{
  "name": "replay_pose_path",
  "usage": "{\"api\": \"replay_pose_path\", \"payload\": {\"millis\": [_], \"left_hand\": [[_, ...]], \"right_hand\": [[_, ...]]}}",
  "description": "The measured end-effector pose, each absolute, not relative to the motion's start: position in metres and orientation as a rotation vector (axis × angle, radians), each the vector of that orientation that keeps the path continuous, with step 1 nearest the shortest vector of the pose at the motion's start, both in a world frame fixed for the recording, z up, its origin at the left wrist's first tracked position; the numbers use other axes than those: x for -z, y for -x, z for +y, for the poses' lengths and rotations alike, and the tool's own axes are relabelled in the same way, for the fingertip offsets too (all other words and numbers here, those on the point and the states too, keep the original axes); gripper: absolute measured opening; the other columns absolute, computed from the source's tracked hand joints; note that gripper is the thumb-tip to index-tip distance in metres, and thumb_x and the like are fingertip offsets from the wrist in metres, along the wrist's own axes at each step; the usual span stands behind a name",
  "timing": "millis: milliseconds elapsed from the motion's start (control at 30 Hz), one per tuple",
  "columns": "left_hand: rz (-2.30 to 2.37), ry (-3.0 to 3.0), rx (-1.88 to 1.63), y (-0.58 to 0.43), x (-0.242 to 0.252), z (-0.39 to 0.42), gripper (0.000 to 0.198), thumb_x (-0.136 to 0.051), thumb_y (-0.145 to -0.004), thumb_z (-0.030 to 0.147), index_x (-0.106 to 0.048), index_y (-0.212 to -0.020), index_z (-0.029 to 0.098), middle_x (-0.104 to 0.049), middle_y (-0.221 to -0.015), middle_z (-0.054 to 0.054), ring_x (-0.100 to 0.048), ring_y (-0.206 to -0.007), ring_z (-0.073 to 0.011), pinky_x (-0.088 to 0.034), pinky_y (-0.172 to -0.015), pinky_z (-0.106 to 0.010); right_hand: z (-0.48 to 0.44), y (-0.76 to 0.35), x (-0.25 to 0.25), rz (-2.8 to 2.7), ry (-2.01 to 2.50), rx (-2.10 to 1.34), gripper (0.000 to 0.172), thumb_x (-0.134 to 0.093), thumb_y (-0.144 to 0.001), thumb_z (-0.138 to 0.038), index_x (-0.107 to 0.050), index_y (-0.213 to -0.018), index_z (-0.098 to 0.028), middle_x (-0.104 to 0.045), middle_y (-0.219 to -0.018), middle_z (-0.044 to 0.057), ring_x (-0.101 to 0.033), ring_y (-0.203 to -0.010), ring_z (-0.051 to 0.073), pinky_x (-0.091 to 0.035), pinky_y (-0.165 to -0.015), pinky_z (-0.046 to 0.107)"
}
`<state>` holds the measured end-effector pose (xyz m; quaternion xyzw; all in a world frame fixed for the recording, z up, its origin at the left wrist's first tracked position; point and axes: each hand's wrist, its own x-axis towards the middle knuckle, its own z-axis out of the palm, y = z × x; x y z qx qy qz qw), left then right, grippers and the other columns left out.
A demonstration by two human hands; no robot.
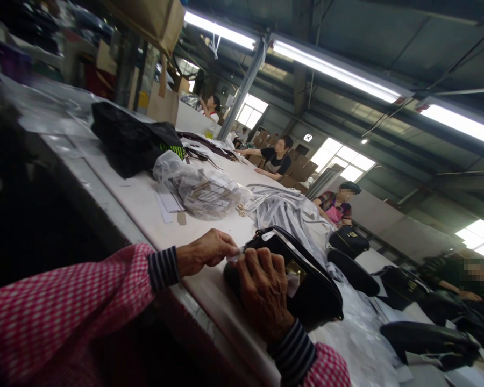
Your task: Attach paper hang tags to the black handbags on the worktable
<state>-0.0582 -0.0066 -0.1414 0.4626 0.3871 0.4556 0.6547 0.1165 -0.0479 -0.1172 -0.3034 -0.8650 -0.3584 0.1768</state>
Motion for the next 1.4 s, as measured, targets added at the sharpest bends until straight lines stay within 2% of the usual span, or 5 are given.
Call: {"api": "replay_pose_path", "payload": {"millis": [267,567,933,1167,1400], "left_hand": [[0.97,-1.05,-1.035,0.062,0.134,-0.004,0.01,-0.064,-0.063,0.012,-0.058,-0.055,0.013,-0.038,-0.039,0.006,-0.023,-0.034,-0.0049,-0.008,-0.038,-0.023],[1.034,-1.013,-1.023,0.062,0.129,0.002,0.02,-0.065,-0.057,0.009,-0.049,-0.047,0.015,-0.042,-0.043,0.004,-0.026,-0.035,-0.0051,-0.009,-0.038,-0.023],[0.864,-1.202,-1.089,0.061,0.138,-0.008,0.007,-0.064,-0.066,0.016,-0.068,-0.063,0.01,-0.05,-0.047,0.003,-0.027,-0.04,-0.0049,-0.015,-0.041,-0.022],[0.788,-1.433,-1.178,0.065,0.135,-0.014,0.014,-0.059,-0.066,0.013,-0.073,-0.068,0.01,-0.063,-0.064,-0.002,-0.055,-0.066,-0.0134,-0.039,-0.063,-0.023],[0.835,-1.752,-1.178,0.071,0.135,-0.017,0.014,-0.057,-0.073,0.015,-0.062,-0.061,0.014,-0.054,-0.059,0.002,-0.047,-0.065,-0.0129,-0.033,-0.059,-0.023]], "right_hand": [[-0.045,-0.111,0.118,-2.497,0.86,1.026,0.013,-0.055,-0.095,-0.013,-0.066,-0.089,-0.016,-0.061,-0.088,0.006,-0.046,-0.086,0.023,-0.03,-0.075,0.039],[-0.046,-0.106,0.123,-2.473,0.877,1.035,0.022,-0.046,-0.098,-0.012,-0.067,-0.092,-0.015,-0.062,-0.089,0.007,-0.046,-0.085,0.024,-0.029,-0.073,0.04],[-0.051,-0.104,0.118,-2.425,1.007,1.117,0.02,-0.049,-0.095,-0.011,-0.067,-0.088,-0.016,-0.06,-0.088,0.009,-0.044,-0.084,0.025,-0.028,-0.071,0.04],[-0.046,-0.093,0.109,-2.399,1.126,1.16,0.012,-0.057,-0.092,-0.012,-0.063,-0.083,-0.017,-0.059,-0.084,0.009,-0.046,-0.081,0.025,-0.028,-0.068,0.038],[-0.047,-0.09,0.1,-2.466,1.192,1.068,0.012,-0.064,-0.087,-0.007,-0.063,-0.088,-0.018,-0.061,-0.086,0.006,-0.051,-0.084,0.024,-0.031,-0.065,0.035]]}}
